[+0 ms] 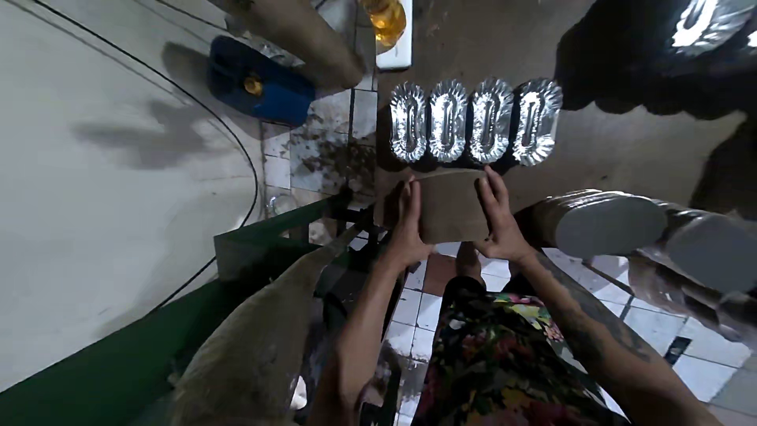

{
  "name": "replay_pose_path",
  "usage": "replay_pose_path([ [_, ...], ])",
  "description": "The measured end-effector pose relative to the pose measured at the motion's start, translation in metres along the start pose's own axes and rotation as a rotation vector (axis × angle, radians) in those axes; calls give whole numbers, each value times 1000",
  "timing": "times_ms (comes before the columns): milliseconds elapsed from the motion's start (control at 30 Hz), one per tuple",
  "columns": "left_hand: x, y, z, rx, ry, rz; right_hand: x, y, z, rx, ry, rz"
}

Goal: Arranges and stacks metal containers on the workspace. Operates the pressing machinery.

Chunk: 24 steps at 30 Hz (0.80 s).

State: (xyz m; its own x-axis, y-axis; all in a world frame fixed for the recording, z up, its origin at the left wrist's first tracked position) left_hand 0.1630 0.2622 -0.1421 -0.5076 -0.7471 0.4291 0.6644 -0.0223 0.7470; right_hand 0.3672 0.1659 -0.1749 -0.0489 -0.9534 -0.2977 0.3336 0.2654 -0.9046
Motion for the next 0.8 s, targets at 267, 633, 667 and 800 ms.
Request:
replay_pose_path([
  [267, 81, 94, 49, 101, -69, 182, -2, -135, 82, -75, -173, -282],
  [633, 45, 233, -81, 649, -417, 529, 15, -161, 263, -349, 10, -988],
  [667, 42, 234, -89, 680, -407, 539, 18, -155, 266, -349, 7, -995],
  [800, 45, 238, -105, 677, -331, 574, 28, -131, 270, -394, -2, -1005],
])
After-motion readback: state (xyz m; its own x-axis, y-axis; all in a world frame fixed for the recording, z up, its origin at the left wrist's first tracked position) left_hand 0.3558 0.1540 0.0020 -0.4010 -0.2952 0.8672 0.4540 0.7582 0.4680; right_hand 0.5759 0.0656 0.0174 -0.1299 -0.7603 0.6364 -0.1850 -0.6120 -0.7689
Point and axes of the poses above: each hand's wrist, its own x-axis away from the middle knuckle, its own z-axis out of the back of the hand, y = z × x, the point moved 3 cm from there along -x, towards the middle knuckle, and after that the axes turned 11 degrees about z, right-handed, at the moved point
